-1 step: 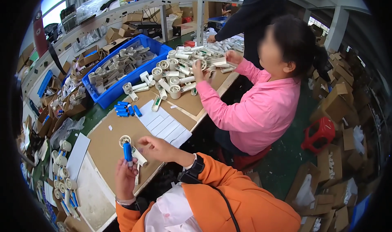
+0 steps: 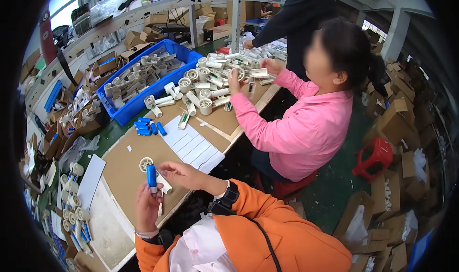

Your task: Manually assemble small circular components with blue parts at a factory workstation.

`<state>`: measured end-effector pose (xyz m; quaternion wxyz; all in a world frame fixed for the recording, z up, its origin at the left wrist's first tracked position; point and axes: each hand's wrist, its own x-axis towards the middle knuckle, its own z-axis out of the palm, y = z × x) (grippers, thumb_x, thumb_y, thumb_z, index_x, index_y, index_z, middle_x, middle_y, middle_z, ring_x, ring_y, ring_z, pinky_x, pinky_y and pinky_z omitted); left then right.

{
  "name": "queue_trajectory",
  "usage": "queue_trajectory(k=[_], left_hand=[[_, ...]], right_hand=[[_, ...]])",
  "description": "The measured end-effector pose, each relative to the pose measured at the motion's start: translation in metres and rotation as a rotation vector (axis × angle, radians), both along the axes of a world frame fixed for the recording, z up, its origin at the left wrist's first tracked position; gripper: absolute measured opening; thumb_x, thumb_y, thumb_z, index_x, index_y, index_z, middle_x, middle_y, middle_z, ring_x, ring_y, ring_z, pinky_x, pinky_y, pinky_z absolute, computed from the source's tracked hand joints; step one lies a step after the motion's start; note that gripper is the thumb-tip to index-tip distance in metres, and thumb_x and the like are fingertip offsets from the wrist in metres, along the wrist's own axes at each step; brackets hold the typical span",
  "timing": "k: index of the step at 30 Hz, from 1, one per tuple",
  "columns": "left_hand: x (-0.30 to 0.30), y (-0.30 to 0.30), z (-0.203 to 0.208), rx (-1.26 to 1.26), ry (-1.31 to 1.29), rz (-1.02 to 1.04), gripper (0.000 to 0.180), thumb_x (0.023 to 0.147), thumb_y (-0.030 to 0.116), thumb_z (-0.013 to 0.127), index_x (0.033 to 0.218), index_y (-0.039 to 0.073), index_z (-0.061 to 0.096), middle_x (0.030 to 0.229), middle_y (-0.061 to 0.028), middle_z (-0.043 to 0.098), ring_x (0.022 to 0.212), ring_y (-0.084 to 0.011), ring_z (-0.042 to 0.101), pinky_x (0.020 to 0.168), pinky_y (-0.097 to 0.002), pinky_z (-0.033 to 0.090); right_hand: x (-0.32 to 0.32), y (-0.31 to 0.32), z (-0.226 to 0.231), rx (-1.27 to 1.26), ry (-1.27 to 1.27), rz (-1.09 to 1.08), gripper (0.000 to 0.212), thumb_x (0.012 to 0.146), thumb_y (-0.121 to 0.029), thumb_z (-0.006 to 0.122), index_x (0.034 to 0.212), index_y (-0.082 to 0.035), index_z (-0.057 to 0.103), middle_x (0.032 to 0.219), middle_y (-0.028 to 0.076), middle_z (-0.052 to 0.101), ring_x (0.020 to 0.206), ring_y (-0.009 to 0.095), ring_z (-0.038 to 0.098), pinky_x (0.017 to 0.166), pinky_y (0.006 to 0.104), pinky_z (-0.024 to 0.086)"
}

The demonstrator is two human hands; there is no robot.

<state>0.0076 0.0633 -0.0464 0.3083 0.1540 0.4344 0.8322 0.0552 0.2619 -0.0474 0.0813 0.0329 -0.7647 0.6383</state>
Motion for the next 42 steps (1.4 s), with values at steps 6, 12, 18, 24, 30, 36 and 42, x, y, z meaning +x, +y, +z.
queue_trajectory(k=[6,12,18,24,30,36,42], left_hand=[[0.003,0.021,-0.001,-0.107,-0.005,-0.167,0.029,0.1,0.021,0.045,0.123,0.005,0.049,0.096,-0.0094,0.065,0.075,-0.0109,0.059,0.066,-0.0238,0.048],[0.004,0.026,-0.006,-0.661,0.63,-0.043,0.022,0.095,0.017,0.056,0.111,0.001,0.06,0.084,-0.0035,0.062,0.07,-0.0075,0.057,0.063,-0.0221,0.047],[0.004,0.025,-0.008,-0.645,0.48,-0.017,0.019,0.094,0.015,0.058,0.102,-0.001,0.062,0.078,-0.0012,0.059,0.068,-0.0068,0.056,0.062,-0.0217,0.046],[-0.003,0.04,-0.008,-0.585,0.448,-0.132,0.026,0.097,0.019,0.052,0.11,-0.002,0.061,0.079,-0.0022,0.059,0.07,-0.0073,0.058,0.063,-0.0219,0.047],[-0.009,0.039,-0.011,-0.572,0.469,-0.148,0.03,0.099,0.02,0.048,0.118,-0.001,0.058,0.08,-0.006,0.063,0.072,-0.0128,0.062,0.066,-0.026,0.049],[-0.006,0.039,-0.001,-0.708,0.693,-0.099,0.028,0.099,0.018,0.046,0.115,-0.002,0.057,0.081,-0.0121,0.064,0.073,-0.0206,0.064,0.066,-0.0312,0.049],[-0.004,0.032,-0.007,-0.702,0.827,-0.068,0.025,0.098,0.015,0.045,0.112,-0.002,0.056,0.082,-0.0152,0.064,0.073,-0.0258,0.064,0.067,-0.0331,0.049]], right_hand=[[-0.004,-0.012,-0.002,-0.722,-0.182,0.236,0.029,0.099,-0.03,0.052,0.113,-0.005,0.056,0.093,-0.002,0.057,0.077,0.002,0.052,0.067,0.0191,0.045],[-0.006,-0.011,-0.015,-0.686,-0.142,0.201,0.025,0.098,-0.029,0.054,0.103,-0.004,0.057,0.086,-0.006,0.054,0.074,0.001,0.05,0.063,0.0179,0.043],[-0.016,-0.001,-0.037,-0.534,-0.077,0.22,0.023,0.096,-0.025,0.057,0.105,-0.003,0.059,0.094,-0.002,0.059,0.084,0.004,0.055,0.075,0.0196,0.045],[-0.016,0.012,-0.031,-0.607,-0.172,0.114,0.027,0.098,-0.03,0.054,0.102,-0.003,0.059,0.093,-0.001,0.059,0.084,0.005,0.054,0.076,0.0219,0.045],[-0.02,0.006,-0.032,-0.756,-0.173,-0.01,0.028,0.099,-0.032,0.052,0.092,-0.006,0.058,0.078,-0.002,0.054,0.067,0.004,0.051,0.061,0.0194,0.043],[-0.021,0.001,-0.036,-0.679,-0.144,0.051,0.03,0.098,-0.034,0.053,0.094,-0.005,0.058,0.08,-0.001,0.056,0.069,0.006,0.053,0.063,0.0209,0.044],[-0.024,-0.006,-0.04,-0.665,-0.114,0.054,0.029,0.098,-0.033,0.054,0.091,-0.005,0.057,0.073,-0.002,0.054,0.06,0.006,0.052,0.052,0.0219,0.043]])
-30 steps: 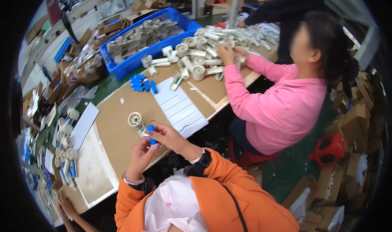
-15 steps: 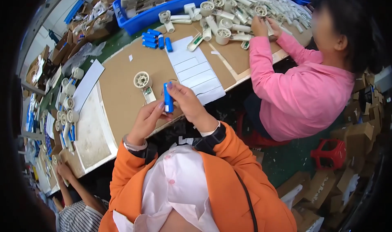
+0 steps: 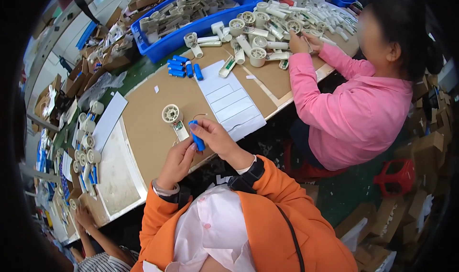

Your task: Manually assemble small circular components with blue parts at a factory workstation.

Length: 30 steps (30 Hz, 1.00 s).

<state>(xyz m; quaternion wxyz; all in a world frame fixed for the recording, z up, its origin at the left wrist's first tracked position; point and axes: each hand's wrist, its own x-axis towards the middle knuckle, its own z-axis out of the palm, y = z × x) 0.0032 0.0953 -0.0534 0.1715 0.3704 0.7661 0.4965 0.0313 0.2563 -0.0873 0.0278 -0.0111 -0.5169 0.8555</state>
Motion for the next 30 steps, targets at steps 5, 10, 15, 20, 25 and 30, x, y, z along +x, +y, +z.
queue_trajectory(k=[5,10,15,20,25,30], left_hand=[[0.004,0.0,-0.002,0.032,-0.07,0.009,0.026,0.1,0.015,0.042,0.114,0.0,0.057,0.077,-0.0016,0.058,0.063,-0.0069,0.047,0.057,-0.0226,0.04],[0.003,-0.011,-0.013,0.059,-0.276,0.001,0.027,0.099,0.015,0.043,0.116,-0.001,0.056,0.077,0.0005,0.057,0.061,-0.0056,0.044,0.056,-0.0206,0.038],[0.006,-0.007,-0.004,0.048,-0.246,-0.022,0.026,0.098,0.017,0.047,0.114,-0.001,0.057,0.077,0.0012,0.057,0.061,-0.0039,0.043,0.056,-0.0191,0.036],[0.012,0.009,-0.005,0.18,-0.252,0.069,0.023,0.097,0.017,0.05,0.107,-0.001,0.059,0.081,0.0008,0.059,0.065,-0.0045,0.046,0.06,-0.0203,0.038],[0.01,0.0,0.0,0.121,-0.304,0.052,0.021,0.097,0.017,0.05,0.104,-0.001,0.059,0.085,-0.0002,0.061,0.071,-0.006,0.049,0.066,-0.0219,0.041],[0.005,-0.015,-0.008,0.105,-0.351,-0.026,0.028,0.098,0.017,0.052,0.117,-0.004,0.056,0.099,-0.0054,0.063,0.089,-0.011,0.059,0.08,-0.0261,0.049]], right_hand=[[0.0,0.002,-0.003,0.027,0.022,0.067,0.027,0.097,-0.03,0.055,0.099,-0.003,0.059,0.084,-0.002,0.058,0.073,0.005,0.054,0.063,0.0206,0.044],[-0.003,-0.006,-0.012,-0.119,0.017,0.004,0.024,0.097,-0.027,0.055,0.101,-0.003,0.058,0.081,-0.001,0.058,0.066,0.005,0.056,0.047,0.0205,0.043],[-0.002,-0.015,-0.009,-0.03,0.093,0.069,0.024,0.096,-0.026,0.058,0.102,-0.004,0.058,0.083,-0.001,0.057,0.068,0.004,0.053,0.056,0.0203,0.045],[0.003,-0.003,-0.007,-0.003,0.073,0.051,0.024,0.096,-0.026,0.059,0.102,-0.003,0.057,0.082,-0.002,0.055,0.07,0.004,0.051,0.061,0.0197,0.044],[0.006,-0.004,-0.004,-0.003,0.06,0.064,0.023,0.096,-0.025,0.058,0.102,-0.003,0.057,0.085,-0.003,0.054,0.075,0.003,0.051,0.064,0.019,0.044],[0.007,-0.009,-0.003,-0.054,0.041,0.112,0.022,0.097,-0.024,0.056,0.104,-0.003,0.057,0.09,-0.003,0.056,0.08,0.003,0.052,0.069,0.0193,0.045]])
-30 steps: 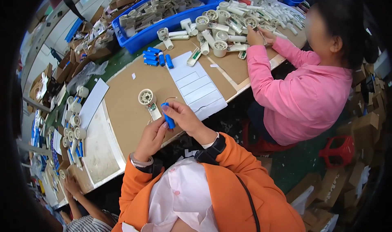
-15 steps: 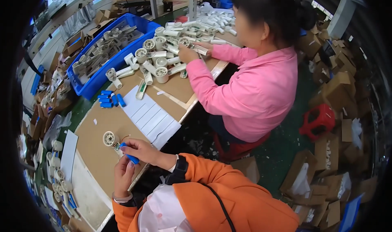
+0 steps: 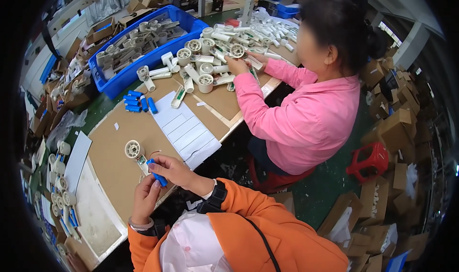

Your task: Manually assemble small circular components with blue parts at a factory workstation.

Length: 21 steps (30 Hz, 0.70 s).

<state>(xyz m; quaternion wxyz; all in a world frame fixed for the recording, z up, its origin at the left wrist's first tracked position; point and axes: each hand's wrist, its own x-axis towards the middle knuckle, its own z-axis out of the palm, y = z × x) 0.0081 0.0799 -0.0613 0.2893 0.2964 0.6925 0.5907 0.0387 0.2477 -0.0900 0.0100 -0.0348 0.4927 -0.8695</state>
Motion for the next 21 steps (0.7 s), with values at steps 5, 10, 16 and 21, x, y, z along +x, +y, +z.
queue_trajectory(k=[5,10,16,21], left_hand=[[0.002,-0.003,-0.005,0.051,-0.098,0.107,0.03,0.096,0.014,0.053,0.122,-0.002,0.056,0.095,-0.0016,0.061,0.081,-0.0079,0.054,0.072,-0.0224,0.045],[-0.008,0.003,-0.016,0.129,0.002,0.24,0.022,0.094,0.009,0.055,0.113,-0.003,0.057,0.094,-0.0023,0.061,0.084,-0.0086,0.058,0.074,-0.0227,0.048],[-0.004,0.003,-0.005,0.094,0.055,0.252,0.009,0.092,0.007,0.056,0.094,-0.001,0.058,0.078,0.0003,0.059,0.069,-0.0062,0.053,0.062,-0.0222,0.043],[0.0,0.007,0.001,-0.078,0.216,0.254,0.007,0.091,0.007,0.058,0.092,0.0,0.058,0.075,-0.0003,0.057,0.066,-0.0062,0.05,0.059,-0.0219,0.041]], right_hand=[[-0.002,-0.008,0.009,-0.021,-0.101,-0.085,0.023,0.097,-0.023,0.057,0.109,-0.003,0.057,0.095,-0.002,0.058,0.086,0.005,0.054,0.076,0.0204,0.046],[-0.007,0.008,0.003,0.017,-0.024,-0.122,0.028,0.098,-0.026,0.054,0.113,-0.003,0.057,0.102,0.003,0.062,0.094,0.009,0.057,0.084,0.0245,0.046],[-0.009,0.008,0.002,0.138,-0.076,-0.198,0.028,0.098,-0.027,0.055,0.111,-0.003,0.058,0.101,0.005,0.062,0.094,0.012,0.058,0.087,0.0253,0.045],[-0.004,0.005,0.001,0.17,-0.048,-0.193,0.025,0.096,-0.024,0.057,0.111,-0.003,0.057,0.1,0.004,0.062,0.095,0.011,0.058,0.085,0.0251,0.045]])
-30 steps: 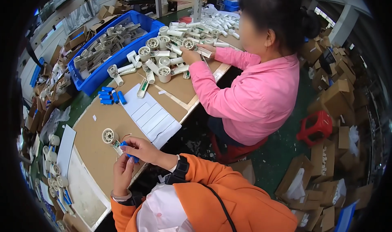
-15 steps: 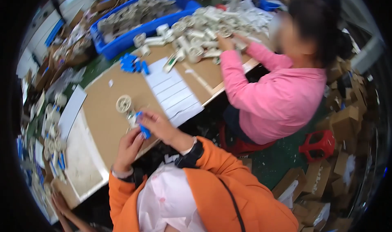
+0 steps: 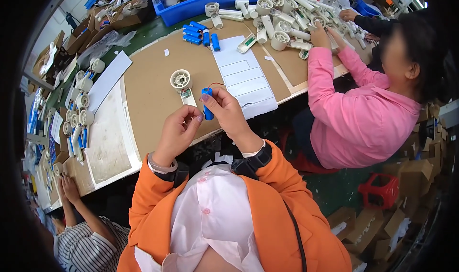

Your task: Manually assemble small circular components with blue parts at a factory workstation.

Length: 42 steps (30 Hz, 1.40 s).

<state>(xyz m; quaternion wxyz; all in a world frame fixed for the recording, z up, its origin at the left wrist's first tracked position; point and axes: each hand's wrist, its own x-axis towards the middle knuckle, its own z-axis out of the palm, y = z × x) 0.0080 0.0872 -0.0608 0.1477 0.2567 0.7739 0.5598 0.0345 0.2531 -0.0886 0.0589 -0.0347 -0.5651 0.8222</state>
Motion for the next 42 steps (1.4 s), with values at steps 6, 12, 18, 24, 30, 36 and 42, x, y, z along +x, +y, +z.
queue_trajectory(k=[6,12,18,24,30,36,42], left_hand=[[0.001,0.004,0.0,0.001,0.061,0.034,0.008,0.087,0.008,0.061,0.089,0.0,0.06,0.067,-0.0039,0.055,0.055,-0.0096,0.047,0.052,-0.0255,0.039],[0.0,0.006,0.001,-0.021,0.028,0.033,0.009,0.088,0.008,0.06,0.09,-0.001,0.059,0.069,-0.0022,0.056,0.058,-0.0083,0.047,0.054,-0.0242,0.039],[0.001,0.005,0.002,-0.043,-0.012,0.01,0.009,0.091,0.008,0.058,0.092,-0.001,0.058,0.074,-0.0001,0.056,0.066,-0.0066,0.049,0.059,-0.0222,0.04],[0.0,0.005,-0.002,-0.076,0.006,0.02,0.008,0.091,0.008,0.058,0.092,-0.001,0.058,0.074,-0.0003,0.056,0.066,-0.0073,0.048,0.059,-0.0227,0.04],[-0.002,0.003,-0.004,-0.098,0.049,0.016,0.007,0.092,0.007,0.056,0.091,0.0,0.057,0.073,0.0,0.055,0.065,-0.0077,0.047,0.058,-0.0232,0.04],[-0.002,0.001,-0.003,-0.035,0.019,0.017,0.007,0.092,0.007,0.056,0.092,0.0,0.057,0.072,-0.0013,0.054,0.064,-0.0085,0.047,0.058,-0.0238,0.04],[0.0,0.002,0.001,-0.079,0.029,-0.028,0.009,0.092,0.008,0.057,0.093,0.0,0.058,0.074,-0.0034,0.057,0.064,-0.0097,0.048,0.058,-0.0247,0.041]], right_hand=[[0.001,-0.002,0.001,0.032,0.042,-0.031,0.021,0.094,-0.017,0.062,0.108,-0.004,0.056,0.098,0.002,0.061,0.095,0.009,0.057,0.082,0.0235,0.046],[0.003,-0.003,0.005,0.083,0.043,-0.012,0.019,0.092,-0.015,0.063,0.106,-0.004,0.056,0.097,0.001,0.06,0.094,0.008,0.057,0.082,0.0226,0.046],[0.004,-0.004,0.004,0.107,0.086,-0.016,0.018,0.092,-0.014,0.064,0.105,-0.004,0.055,0.097,0.001,0.06,0.092,0.007,0.056,0.081,0.022,0.045],[0.005,-0.006,0.004,0.131,0.099,-0.011,0.018,0.092,-0.014,0.064,0.104,-0.004,0.055,0.097,0.0,0.059,0.092,0.007,0.056,0.081,0.0221,0.045],[0.005,-0.006,0.003,-0.034,0.042,0.0,0.018,0.093,-0.018,0.063,0.103,-0.004,0.057,0.099,0.001,0.06,0.093,0.008,0.056,0.082,0.023,0.045],[0.003,-0.001,0.002,-0.031,0.02,0.001,0.019,0.094,-0.021,0.061,0.104,-0.004,0.058,0.101,0.003,0.061,0.095,0.009,0.057,0.083,0.0237,0.045],[0.003,-0.005,0.004,0.048,0.071,-0.016,0.02,0.093,-0.017,0.063,0.106,-0.003,0.057,0.1,0.002,0.061,0.094,0.009,0.057,0.082,0.0235,0.045]])
